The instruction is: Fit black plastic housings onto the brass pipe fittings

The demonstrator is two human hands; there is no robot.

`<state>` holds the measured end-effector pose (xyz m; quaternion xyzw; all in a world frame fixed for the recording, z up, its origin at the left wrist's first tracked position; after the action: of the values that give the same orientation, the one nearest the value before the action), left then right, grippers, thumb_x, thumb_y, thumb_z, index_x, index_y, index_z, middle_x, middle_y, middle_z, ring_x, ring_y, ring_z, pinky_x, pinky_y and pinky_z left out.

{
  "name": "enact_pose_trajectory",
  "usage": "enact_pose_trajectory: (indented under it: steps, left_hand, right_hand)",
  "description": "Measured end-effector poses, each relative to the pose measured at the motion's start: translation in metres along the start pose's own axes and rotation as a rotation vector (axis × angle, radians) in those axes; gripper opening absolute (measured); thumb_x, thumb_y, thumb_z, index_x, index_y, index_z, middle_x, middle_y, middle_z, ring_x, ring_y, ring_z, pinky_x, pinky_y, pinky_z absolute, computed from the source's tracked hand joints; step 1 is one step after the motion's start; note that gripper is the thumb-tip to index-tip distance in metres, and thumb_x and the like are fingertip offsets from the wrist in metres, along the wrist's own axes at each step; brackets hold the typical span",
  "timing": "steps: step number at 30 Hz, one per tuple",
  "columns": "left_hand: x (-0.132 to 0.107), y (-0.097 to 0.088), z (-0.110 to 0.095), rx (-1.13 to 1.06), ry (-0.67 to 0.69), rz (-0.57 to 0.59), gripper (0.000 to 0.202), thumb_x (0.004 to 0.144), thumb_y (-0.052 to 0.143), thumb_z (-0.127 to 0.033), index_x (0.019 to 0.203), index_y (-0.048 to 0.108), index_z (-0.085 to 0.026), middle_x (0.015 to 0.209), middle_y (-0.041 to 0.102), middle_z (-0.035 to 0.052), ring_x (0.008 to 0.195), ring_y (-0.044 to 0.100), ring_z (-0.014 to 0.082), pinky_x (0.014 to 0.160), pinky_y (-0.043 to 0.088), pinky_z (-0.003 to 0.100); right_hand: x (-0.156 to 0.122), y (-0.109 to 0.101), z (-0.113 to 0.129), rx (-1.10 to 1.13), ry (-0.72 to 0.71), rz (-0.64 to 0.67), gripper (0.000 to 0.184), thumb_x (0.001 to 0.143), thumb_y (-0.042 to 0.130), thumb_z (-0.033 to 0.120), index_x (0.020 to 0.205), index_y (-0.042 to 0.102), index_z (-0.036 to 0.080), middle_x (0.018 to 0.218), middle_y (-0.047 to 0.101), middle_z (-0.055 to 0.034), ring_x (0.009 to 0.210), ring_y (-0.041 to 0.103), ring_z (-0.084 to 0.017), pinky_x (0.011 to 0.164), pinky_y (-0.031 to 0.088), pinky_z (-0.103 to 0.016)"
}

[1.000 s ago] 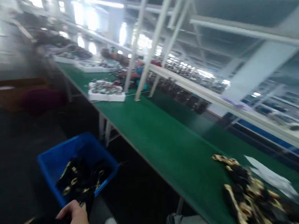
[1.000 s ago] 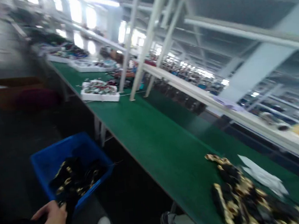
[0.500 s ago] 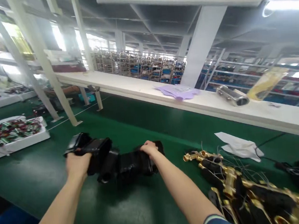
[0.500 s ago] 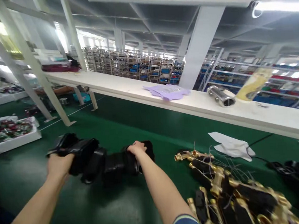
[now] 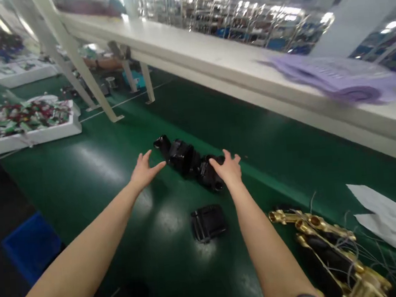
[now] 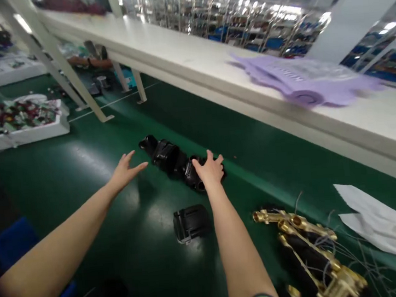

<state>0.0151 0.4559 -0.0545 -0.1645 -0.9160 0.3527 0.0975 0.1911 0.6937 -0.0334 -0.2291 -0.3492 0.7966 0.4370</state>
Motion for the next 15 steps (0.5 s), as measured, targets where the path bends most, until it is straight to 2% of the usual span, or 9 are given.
enact_pose_trajectory:
  steps: [1,2,4,5,7,9,10,13,15]
  left_hand:
    - [-0.028,-0.015,0.022,0.075,0.059,-0.056,0.066,0.073,0.061,-0.051,0.128,0.045,-0.019,0.143,0.032,0.0135,0.133,0.025,0.0289,0.109,0.023,0.045]
    - [-0.062,-0.03,0.045,0.142,0.064,-0.135,0.061,0.078,0.054,-0.051,0.129,0.044,-0.02,0.146,0.027,0.0117,0.136,0.018,0.0278,0.11,0.018,0.046]
    - [-0.134,-0.049,0.087,0.243,-0.11,-0.248,0.062,0.082,0.046,-0.051,0.134,0.038,-0.019,0.148,0.021,0.0127,0.137,0.011,0.0296,0.111,0.013,0.052]
    - [-0.166,-0.053,0.104,0.238,-0.223,-0.255,0.062,0.083,0.044,-0.051,0.135,0.036,-0.018,0.147,0.022,0.0141,0.137,0.011,0.0303,0.11,0.013,0.053]
    - [-0.212,-0.053,0.127,0.121,-0.393,-0.233,0.059,0.085,0.04,-0.05,0.135,0.037,-0.018,0.147,0.022,0.0137,0.136,0.016,0.0286,0.111,0.016,0.049]
    - [-0.23,-0.057,0.141,0.01,-0.482,-0.285,0.052,0.087,0.038,-0.047,0.131,0.041,-0.019,0.146,0.026,0.0125,0.134,0.023,0.0261,0.111,0.02,0.045]
    - [-0.233,-0.065,0.148,-0.01,-0.495,-0.344,0.049,0.087,0.038,-0.045,0.128,0.044,-0.019,0.144,0.029,0.0121,0.133,0.026,0.025,0.111,0.021,0.043]
    - [-0.248,-0.113,0.182,0.076,-0.494,-0.533,0.042,0.086,0.04,-0.04,0.118,0.051,-0.017,0.138,0.037,0.0127,0.129,0.032,0.0228,0.11,0.025,0.04]
    - [-0.286,-0.148,0.214,0.163,-0.551,-0.6,0.04,0.084,0.04,-0.038,0.113,0.053,-0.014,0.134,0.041,0.0144,0.127,0.035,0.0234,0.109,0.027,0.039]
  right_hand:
    - [-0.02,-0.004,-0.005,0.01,-0.113,-0.104,0.06,0.075,0.055,0.05,0.123,0.047,0.016,0.132,0.033,-0.0199,0.118,0.041,-0.034,0.094,0.036,-0.05]
    - [-0.044,-0.006,-0.011,0.032,-0.222,-0.196,0.058,0.079,0.051,0.048,0.125,0.045,0.014,0.13,0.036,-0.0198,0.121,0.038,-0.032,0.097,0.035,-0.048]
    - [-0.099,0.001,-0.024,0.045,-0.402,-0.298,0.056,0.082,0.049,0.044,0.127,0.042,0.012,0.128,0.039,-0.019,0.124,0.035,-0.029,0.101,0.031,-0.047]
    - [-0.126,0.009,-0.032,0.011,-0.47,-0.294,0.056,0.082,0.05,0.044,0.127,0.042,0.012,0.129,0.039,-0.0189,0.124,0.034,-0.029,0.102,0.03,-0.048]
    - [-0.173,0.037,-0.047,-0.121,-0.607,-0.159,0.055,0.081,0.051,0.044,0.128,0.043,0.015,0.133,0.037,-0.0182,0.125,0.031,-0.032,0.1,0.028,-0.053]
    - [-0.201,0.067,-0.062,-0.267,-0.712,0.004,0.05,0.083,0.048,0.041,0.128,0.046,0.019,0.136,0.036,-0.0165,0.128,0.028,-0.036,0.099,0.025,-0.058]
    - [-0.206,0.08,-0.067,-0.32,-0.743,0.051,0.047,0.084,0.046,0.039,0.127,0.046,0.02,0.137,0.036,-0.0161,0.128,0.026,-0.037,0.098,0.023,-0.06]
    - [-0.202,0.105,-0.061,-0.344,-0.771,0.02,0.045,0.086,0.041,0.034,0.127,0.047,0.016,0.135,0.039,-0.0185,0.129,0.025,-0.039,0.097,0.021,-0.064]
    - [-0.202,0.112,-0.038,-0.259,-0.828,-0.014,0.046,0.085,0.044,0.035,0.126,0.048,0.014,0.13,0.043,-0.0207,0.127,0.03,-0.039,0.096,0.024,-0.063]
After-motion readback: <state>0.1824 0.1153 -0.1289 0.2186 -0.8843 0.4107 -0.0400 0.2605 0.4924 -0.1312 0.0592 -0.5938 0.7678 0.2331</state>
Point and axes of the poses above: each hand's wrist, its own x-axis towards the middle knuckle, its own y-axis out of the palm, z = x × y, the point moved 2 cm from there along x, towards the middle knuckle
